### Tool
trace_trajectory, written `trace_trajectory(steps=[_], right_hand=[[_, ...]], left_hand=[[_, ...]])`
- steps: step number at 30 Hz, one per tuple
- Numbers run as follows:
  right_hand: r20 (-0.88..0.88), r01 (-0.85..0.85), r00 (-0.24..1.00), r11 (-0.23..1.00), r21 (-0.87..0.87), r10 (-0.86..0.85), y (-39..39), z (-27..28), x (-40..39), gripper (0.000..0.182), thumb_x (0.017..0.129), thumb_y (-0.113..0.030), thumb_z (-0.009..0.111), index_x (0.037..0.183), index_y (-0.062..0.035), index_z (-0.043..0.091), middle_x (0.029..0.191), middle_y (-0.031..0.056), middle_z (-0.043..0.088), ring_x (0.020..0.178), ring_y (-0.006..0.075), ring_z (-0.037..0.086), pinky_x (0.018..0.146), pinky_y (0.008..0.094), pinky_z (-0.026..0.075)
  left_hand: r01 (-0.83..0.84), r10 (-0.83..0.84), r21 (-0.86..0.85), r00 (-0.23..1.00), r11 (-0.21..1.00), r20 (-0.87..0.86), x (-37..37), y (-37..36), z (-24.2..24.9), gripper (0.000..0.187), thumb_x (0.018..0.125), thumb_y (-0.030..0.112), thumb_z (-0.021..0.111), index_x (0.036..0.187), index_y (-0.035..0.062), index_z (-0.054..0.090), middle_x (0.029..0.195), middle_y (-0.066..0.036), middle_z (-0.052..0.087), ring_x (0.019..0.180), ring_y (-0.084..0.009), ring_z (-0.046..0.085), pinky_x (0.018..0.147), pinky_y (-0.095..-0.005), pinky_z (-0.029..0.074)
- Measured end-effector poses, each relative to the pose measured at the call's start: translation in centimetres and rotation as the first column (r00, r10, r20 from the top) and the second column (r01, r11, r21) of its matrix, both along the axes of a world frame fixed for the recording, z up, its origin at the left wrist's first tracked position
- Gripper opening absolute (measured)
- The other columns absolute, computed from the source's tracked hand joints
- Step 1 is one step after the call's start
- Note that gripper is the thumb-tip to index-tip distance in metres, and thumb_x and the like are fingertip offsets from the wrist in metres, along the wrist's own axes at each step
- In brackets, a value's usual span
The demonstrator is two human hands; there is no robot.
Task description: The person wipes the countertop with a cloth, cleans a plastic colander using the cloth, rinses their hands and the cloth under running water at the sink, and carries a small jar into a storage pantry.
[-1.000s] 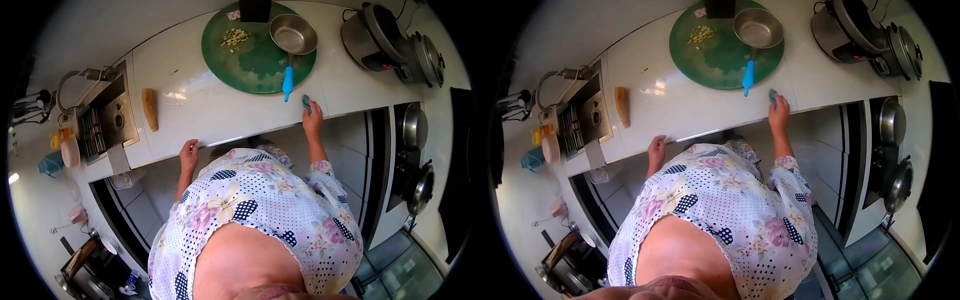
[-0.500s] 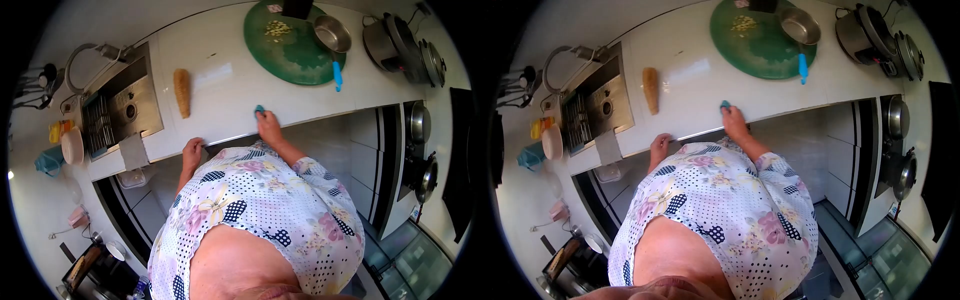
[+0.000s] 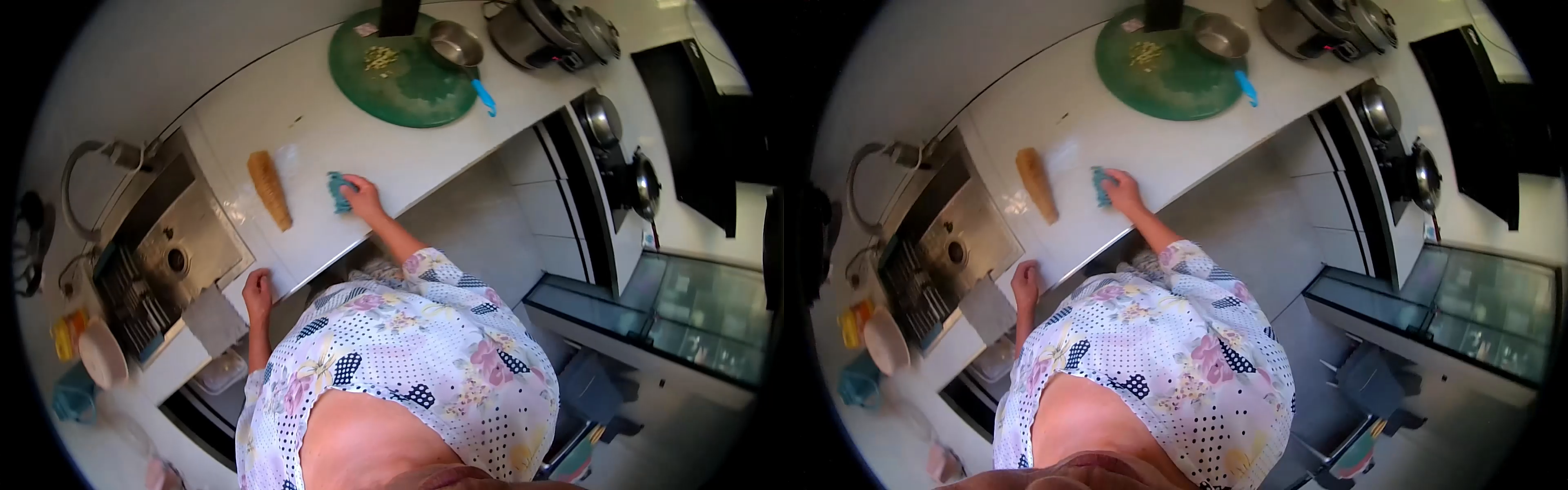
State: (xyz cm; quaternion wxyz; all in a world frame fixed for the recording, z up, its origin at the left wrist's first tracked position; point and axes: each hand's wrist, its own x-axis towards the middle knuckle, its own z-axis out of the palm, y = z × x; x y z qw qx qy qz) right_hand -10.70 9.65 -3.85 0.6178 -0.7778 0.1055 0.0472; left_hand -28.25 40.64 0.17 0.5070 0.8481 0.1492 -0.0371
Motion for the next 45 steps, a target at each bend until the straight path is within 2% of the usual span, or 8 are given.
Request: trace_trajectory(steps=[11,13,15,19,32,37,38,45], right_hand=[[0.333,0.41,0.912,0.544,-0.732,-0.239,-16.7,-1.9,6.9,0.023,0.086,-0.016,0.06,0.102,-0.0005,0.062,0.094,0.0121,0.055,0.078,0.0223,0.055,0.07,0.0371,0.046],[0.136,0.439,0.896,0.889,-0.13,-0.422,-8.3,3.0,7.4,0.024,0.09,-0.02,0.056,0.08,0.0019,0.054,0.085,0.0114,0.051,0.07,0.0195,0.047,0.064,0.0351,0.041],[0.394,0.235,0.919,0.776,-0.586,0.019,-2.8,1.7,7.3,0.024,0.09,-0.021,0.056,0.084,0.0017,0.055,0.082,0.0146,0.053,0.074,0.0254,0.05,0.066,0.0379,0.041],[0.335,-0.095,0.886,0.832,-0.547,0.321,3.6,2.9,7.0,0.024,0.076,-0.002,0.063,0.1,-0.0058,0.065,0.096,0.0142,0.056,0.092,0.0298,0.055,0.078,0.0364,0.046],[0.277,0.289,0.955,0.532,-0.796,-0.105,-12.9,2.2,9.4,0.021,0.077,-0.002,0.054,0.096,0.0061,0.058,0.092,0.0234,0.054,0.089,0.0371,0.052,0.074,0.0451,0.042],[0.109,0.148,0.987,0.923,-0.355,-0.116,-2.6,1.8,14.2,0.015,0.078,0.003,0.048,0.092,0.0082,0.053,0.088,0.0253,0.051,0.081,0.0396,0.05,0.071,0.0478,0.039],[0.326,0.078,0.912,0.677,-0.732,0.248,-0.6,2.4,14.6,0.016,0.078,0.003,0.049,0.092,0.008,0.053,0.087,0.025,0.05,0.08,0.0396,0.049,0.073,0.0481,0.038],[0.219,-0.278,0.79,0.653,-0.704,0.573,9.5,3.2,15.6,0.026,0.076,-0.005,0.06,0.101,0.0013,0.061,0.096,0.019,0.056,0.09,0.035,0.053,0.078,0.0408,0.045]], left_hand=[[-0.091,0.091,0.028,0.996,0.995,-0.002,3.7,-1.3,3.0,0.023,0.087,0.006,0.055,0.109,0.0048,0.06,0.098,-0.008,0.064,0.081,-0.0151,0.059,0.069,-0.0262,0.047],[-0.128,0.124,0.075,0.991,0.989,0.05,5.7,-1.5,2.8,0.025,0.087,0.008,0.056,0.112,0.0041,0.058,0.103,-0.01,0.062,0.086,-0.0164,0.059,0.069,-0.0263,0.048],[-0.115,0.113,0.092,0.993,0.989,0.027,8.5,-1.9,3.7,0.043,0.085,0.015,0.061,0.124,0.0,0.049,0.117,-0.016,0.056,0.102,-0.0235,0.057,0.078,-0.0312,0.049],[-0.11,0.101,0.273,0.994,0.956,0.046,14.6,-5.2,5.6,0.069,0.077,0.024,0.07,0.132,-0.0042,0.038,0.126,-0.022,0.049,0.114,-0.0316,0.05,0.092,-0.0378,0.043],[-0.195,0.198,0.155,0.98,0.968,-0.001,16.3,-6.9,4.4,0.066,0.073,0.016,0.068,0.13,-0.0031,0.041,0.119,-0.023,0.054,0.107,-0.0339,0.055,0.092,-0.0377,0.044],[-0.382,0.381,0.058,0.924,0.922,0.024,10.7,-5.8,5.0,0.062,0.073,0.01,0.067,0.129,-0.0019,0.043,0.117,-0.018,0.056,0.106,-0.0276,0.056,0.09,-0.0348,0.045],[-0.429,0.428,0.033,0.903,0.903,0.025,9.4,-5.6,4.7,0.062,0.072,0.009,0.067,0.129,-0.0018,0.043,0.117,-0.017,0.056,0.105,-0.0259,0.056,0.089,-0.0341,0.045],[-0.608,0.609,0.008,0.793,0.794,-0.012,3.6,-5.1,4.9,0.063,0.072,0.006,0.067,0.13,-0.0002,0.042,0.116,-0.012,0.056,0.098,-0.0193,0.055,0.082,-0.0308,0.047]])
